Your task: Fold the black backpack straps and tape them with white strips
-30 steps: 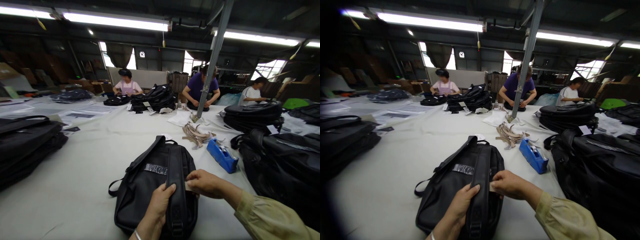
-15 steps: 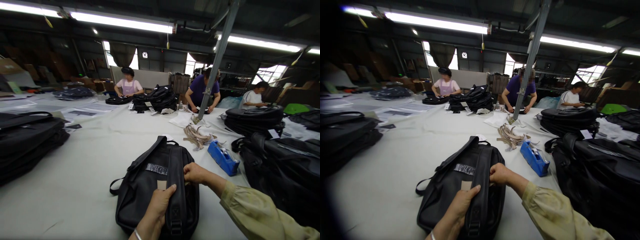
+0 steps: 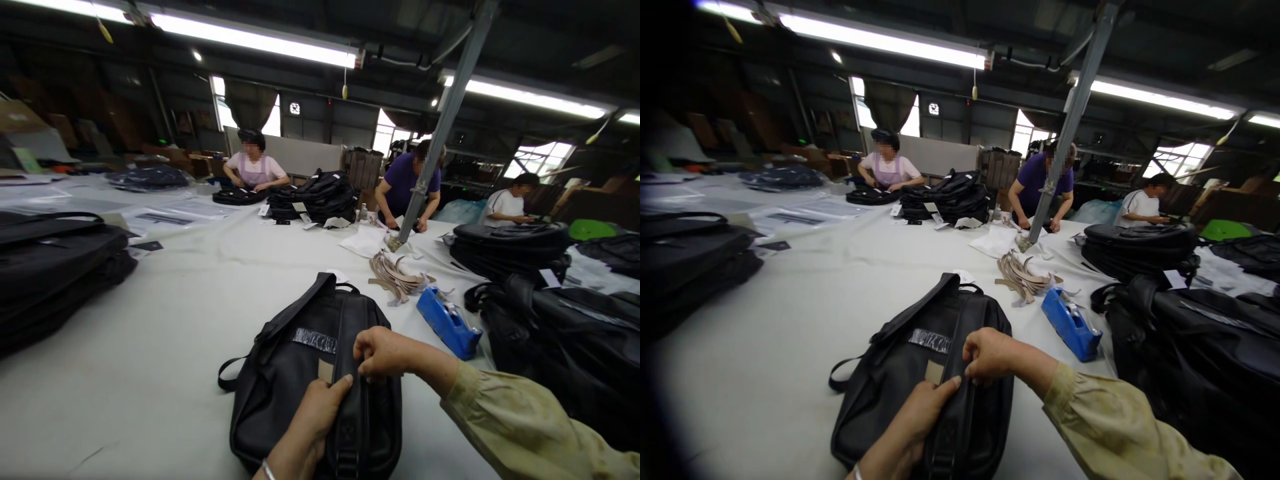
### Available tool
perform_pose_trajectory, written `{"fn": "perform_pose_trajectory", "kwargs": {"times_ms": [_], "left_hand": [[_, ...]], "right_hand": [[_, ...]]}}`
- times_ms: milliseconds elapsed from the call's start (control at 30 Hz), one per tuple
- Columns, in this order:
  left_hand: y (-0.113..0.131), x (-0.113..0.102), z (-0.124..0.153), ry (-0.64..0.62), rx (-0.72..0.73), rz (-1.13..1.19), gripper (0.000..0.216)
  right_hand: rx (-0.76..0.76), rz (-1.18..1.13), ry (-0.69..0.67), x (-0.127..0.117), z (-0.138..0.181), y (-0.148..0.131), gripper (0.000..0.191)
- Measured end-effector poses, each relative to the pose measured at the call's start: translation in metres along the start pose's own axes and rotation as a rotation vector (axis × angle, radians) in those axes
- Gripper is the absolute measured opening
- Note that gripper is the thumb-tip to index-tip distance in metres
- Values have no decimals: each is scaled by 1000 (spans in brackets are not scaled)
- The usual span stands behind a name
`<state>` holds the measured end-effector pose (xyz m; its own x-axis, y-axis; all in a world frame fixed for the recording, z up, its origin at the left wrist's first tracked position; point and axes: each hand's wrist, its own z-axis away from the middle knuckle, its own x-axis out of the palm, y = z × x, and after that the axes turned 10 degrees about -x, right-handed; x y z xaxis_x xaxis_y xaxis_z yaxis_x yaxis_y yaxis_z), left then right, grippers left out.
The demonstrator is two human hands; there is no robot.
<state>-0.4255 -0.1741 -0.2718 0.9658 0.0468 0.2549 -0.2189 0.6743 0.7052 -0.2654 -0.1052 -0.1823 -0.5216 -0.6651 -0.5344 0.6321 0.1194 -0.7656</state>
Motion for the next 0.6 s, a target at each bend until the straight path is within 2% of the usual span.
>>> {"fn": "perform_pose_trajectory", "kwargs": {"times_ms": [167, 300, 400, 467, 533, 600], "left_hand": [[7, 5, 2, 75, 94, -94, 16], [10, 6, 3, 24, 282, -178, 21], [5, 0, 1, -37, 241, -178, 23], [1, -4, -2, -86, 221, -125, 30], [0, -5, -5, -40, 229, -153, 34], [1, -4, -8, 81, 264, -238, 43]], "right_hand": [[-16, -137, -136, -10, -6, -3, 26], [39, -251, -115, -3, -24, -5, 26], [-29, -397, -123, 6, -34, 0, 37], [-74, -484, -135, 11, -37, 5, 37], [-79, -510, -100, 15, -39, 10, 32], [-50, -481, -27, 18, -41, 14, 22]]}}
